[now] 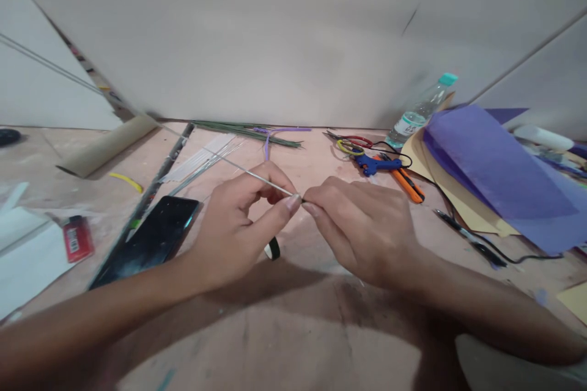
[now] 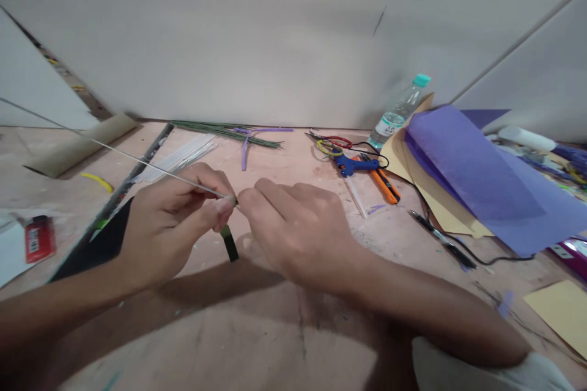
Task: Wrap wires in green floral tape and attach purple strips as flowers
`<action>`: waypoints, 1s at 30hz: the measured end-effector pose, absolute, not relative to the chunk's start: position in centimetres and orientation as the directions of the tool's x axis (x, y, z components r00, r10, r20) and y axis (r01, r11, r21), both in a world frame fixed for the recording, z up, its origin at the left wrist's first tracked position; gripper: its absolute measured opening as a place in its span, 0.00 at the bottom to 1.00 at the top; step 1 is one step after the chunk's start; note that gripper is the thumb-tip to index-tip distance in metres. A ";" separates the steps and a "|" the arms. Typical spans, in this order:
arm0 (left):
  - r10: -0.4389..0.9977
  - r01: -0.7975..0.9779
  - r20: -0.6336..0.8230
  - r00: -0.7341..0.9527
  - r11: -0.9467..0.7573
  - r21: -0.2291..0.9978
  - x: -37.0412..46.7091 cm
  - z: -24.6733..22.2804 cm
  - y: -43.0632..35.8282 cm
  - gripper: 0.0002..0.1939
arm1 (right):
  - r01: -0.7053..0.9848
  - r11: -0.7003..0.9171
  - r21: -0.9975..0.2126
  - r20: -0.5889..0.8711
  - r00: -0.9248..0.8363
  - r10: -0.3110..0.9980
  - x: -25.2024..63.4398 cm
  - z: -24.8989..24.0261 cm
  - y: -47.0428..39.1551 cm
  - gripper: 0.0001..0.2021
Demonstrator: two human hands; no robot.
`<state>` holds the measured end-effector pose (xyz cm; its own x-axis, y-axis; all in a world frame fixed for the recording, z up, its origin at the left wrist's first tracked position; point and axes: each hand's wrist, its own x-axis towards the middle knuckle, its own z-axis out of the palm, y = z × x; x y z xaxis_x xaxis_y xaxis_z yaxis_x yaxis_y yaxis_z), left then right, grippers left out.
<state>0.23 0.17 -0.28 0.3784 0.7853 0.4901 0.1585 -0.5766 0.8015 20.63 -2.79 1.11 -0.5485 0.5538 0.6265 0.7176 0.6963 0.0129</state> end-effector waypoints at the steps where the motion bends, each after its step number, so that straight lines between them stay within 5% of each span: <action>1: 0.768 0.160 0.505 0.393 -0.598 0.785 0.1 -0.3 0.3 0.07 | 0.721 0.693 0.021 0.631 -0.547 0.550 20.6 1.1 -2.7 0.15; 3: 0.714 0.147 0.551 0.433 -0.658 0.738 -0.1 -0.3 0.9 0.06 | 0.718 0.695 -0.041 0.626 -0.524 0.578 20.6 1.2 -2.6 0.13; 11: 0.558 0.064 0.651 0.515 -0.782 0.620 -0.8 -0.7 3.0 0.02 | 0.507 0.517 -0.690 0.292 -0.458 0.839 21.3 2.4 -3.0 0.11; 21: 0.625 -0.023 0.626 0.467 -0.699 0.715 -0.5 -0.9 2.7 0.02 | 0.367 0.316 -0.875 0.134 -0.443 0.886 21.3 1.9 -2.8 0.18; 25: 0.727 0.045 0.543 0.421 -0.615 0.788 -0.2 -0.4 1.8 0.03 | 0.410 0.402 -0.819 0.222 -0.419 0.880 21.2 1.4 -2.5 0.18; 30: 0.821 0.135 0.461 0.336 -0.527 0.839 0.4 0.1 0.9 0.06 | 0.675 0.668 -0.313 0.605 -0.401 0.688 21.1 1.0 -2.5 0.06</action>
<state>0.43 0.93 0.13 0.3357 0.8212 0.4615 0.1346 -0.5267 0.8393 21.06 -2.48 1.04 -0.4006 0.6881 0.6050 0.6746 0.6683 -0.3134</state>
